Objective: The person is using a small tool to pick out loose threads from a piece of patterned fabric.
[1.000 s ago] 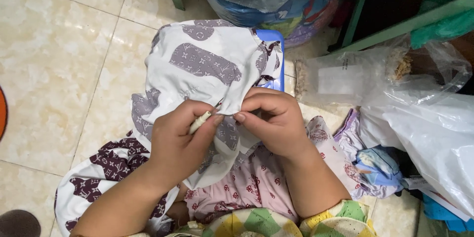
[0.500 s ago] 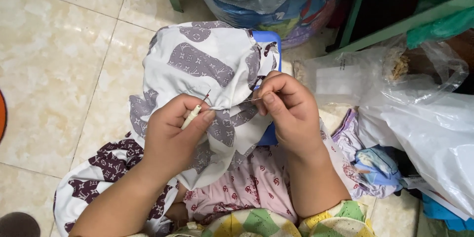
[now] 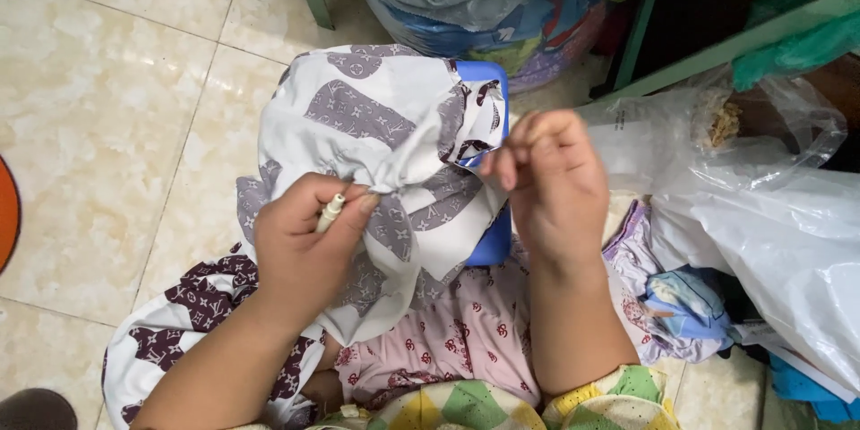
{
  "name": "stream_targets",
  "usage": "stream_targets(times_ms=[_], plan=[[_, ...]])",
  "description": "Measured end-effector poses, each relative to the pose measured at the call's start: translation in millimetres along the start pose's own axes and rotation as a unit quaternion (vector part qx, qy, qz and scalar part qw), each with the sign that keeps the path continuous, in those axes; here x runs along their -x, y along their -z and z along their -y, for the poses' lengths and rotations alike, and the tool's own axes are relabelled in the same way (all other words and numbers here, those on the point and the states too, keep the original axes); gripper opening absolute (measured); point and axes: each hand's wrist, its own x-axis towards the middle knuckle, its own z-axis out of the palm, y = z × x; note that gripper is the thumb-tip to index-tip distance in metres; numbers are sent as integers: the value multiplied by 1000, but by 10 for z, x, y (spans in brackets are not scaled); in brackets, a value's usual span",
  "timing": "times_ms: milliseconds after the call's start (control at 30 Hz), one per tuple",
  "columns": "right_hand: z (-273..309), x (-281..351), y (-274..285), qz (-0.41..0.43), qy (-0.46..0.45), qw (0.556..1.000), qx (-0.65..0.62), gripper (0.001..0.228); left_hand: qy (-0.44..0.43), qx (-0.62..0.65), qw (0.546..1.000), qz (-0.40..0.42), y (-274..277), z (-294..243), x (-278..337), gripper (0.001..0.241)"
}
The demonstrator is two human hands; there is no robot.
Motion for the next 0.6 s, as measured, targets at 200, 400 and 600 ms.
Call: stream_targets(times_ms=[200,400,600], plan=[[-17,103,101,-14,0,989,145,43,0,16,1000,4,-26,63,-1,12],[-2,109,-134,88,-128,951,268,36,38,94,995,2,-37,215,29,16],[-332,120,-90,32,-233,969,78,19,61,129,990,16,-45,232,10,18]])
